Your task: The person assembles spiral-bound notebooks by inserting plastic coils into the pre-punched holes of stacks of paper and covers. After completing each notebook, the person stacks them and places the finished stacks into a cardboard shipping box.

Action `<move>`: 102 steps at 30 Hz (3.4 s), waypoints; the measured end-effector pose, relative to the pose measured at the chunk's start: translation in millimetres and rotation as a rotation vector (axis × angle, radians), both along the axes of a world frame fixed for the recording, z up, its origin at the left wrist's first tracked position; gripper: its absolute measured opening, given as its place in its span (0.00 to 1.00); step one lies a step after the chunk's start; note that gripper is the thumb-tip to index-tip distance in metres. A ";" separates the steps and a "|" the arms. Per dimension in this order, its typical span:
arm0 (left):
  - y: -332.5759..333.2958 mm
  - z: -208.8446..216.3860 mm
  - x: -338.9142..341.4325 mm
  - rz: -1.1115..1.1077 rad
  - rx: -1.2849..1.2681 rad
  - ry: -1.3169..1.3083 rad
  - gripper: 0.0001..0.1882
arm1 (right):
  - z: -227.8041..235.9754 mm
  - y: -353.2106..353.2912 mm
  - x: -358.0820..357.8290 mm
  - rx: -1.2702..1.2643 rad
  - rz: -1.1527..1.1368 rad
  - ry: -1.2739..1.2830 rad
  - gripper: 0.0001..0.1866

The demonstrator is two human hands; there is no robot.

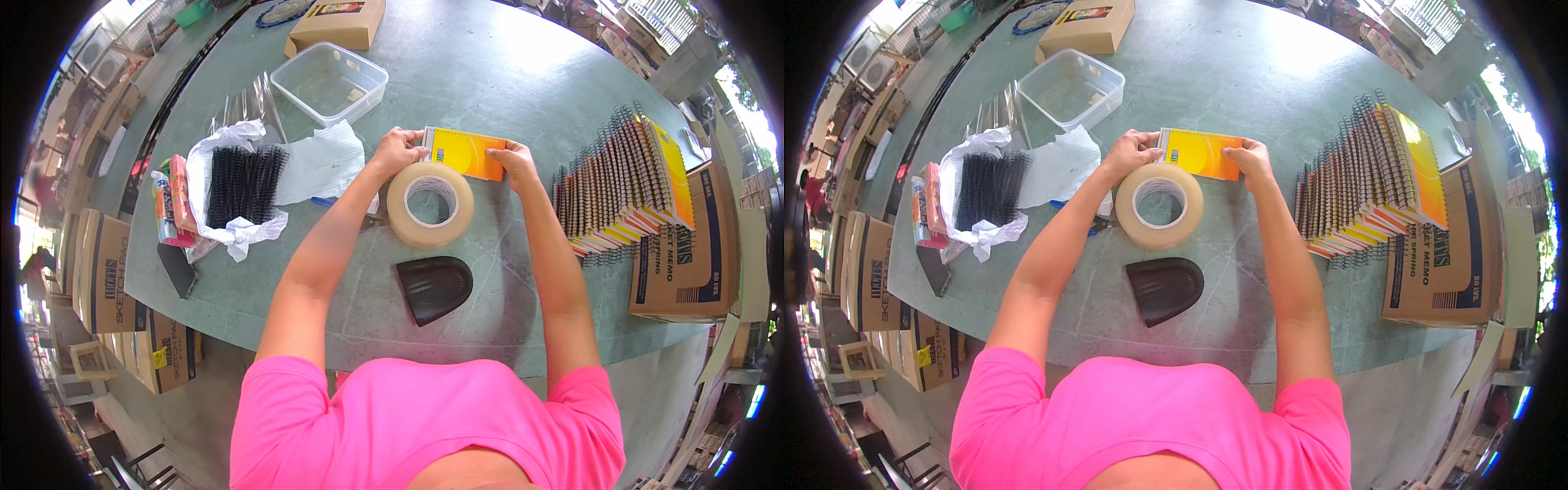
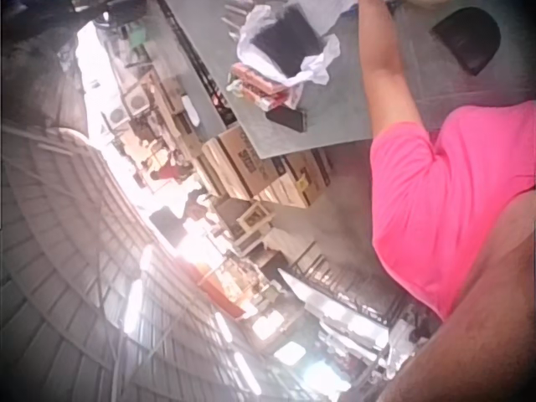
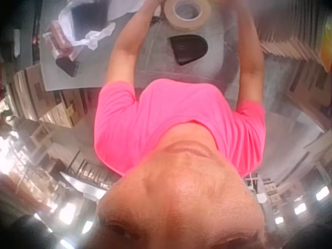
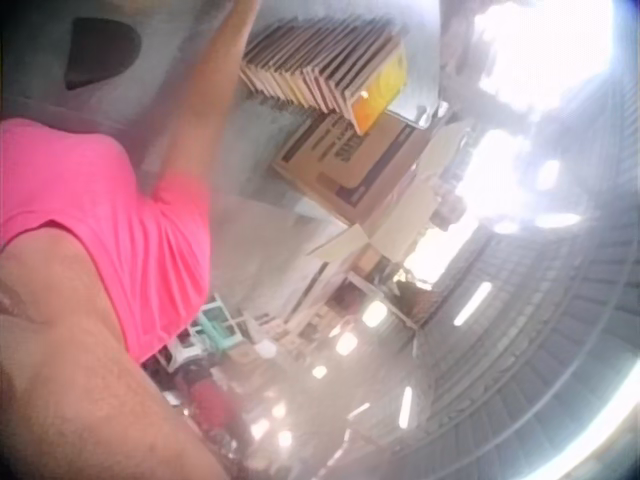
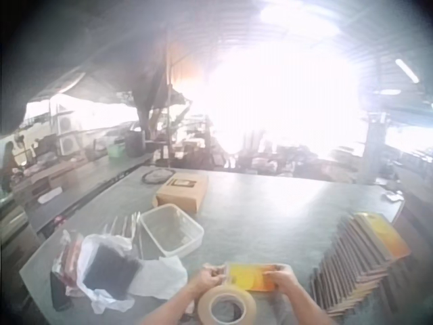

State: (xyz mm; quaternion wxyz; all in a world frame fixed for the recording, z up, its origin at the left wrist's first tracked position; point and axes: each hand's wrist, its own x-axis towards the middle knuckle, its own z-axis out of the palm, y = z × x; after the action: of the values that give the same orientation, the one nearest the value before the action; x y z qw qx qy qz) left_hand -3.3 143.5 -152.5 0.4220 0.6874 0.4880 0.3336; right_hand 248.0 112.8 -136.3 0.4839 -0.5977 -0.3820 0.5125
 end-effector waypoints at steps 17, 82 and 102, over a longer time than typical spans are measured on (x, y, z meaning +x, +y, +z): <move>15.4 11.4 9.3 -0.045 0.085 0.316 0.37 | -14.0 -9.5 6.2 0.111 -0.064 0.136 0.11; -108.9 77.1 -13.9 -0.134 -0.067 -0.200 0.18 | 51.2 -105.9 -51.3 0.323 0.198 -0.019 0.16; -107.0 81.5 -98.0 0.016 0.139 0.088 0.14 | 87.8 -102.0 -107.8 0.651 0.393 -1.157 0.13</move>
State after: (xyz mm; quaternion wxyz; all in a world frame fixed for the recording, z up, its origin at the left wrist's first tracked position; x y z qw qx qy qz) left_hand -101.3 36.5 -71.0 0.3485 0.7252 0.4872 0.3395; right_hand 140.3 10.8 -48.5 0.2553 -0.5189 -0.8144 0.0488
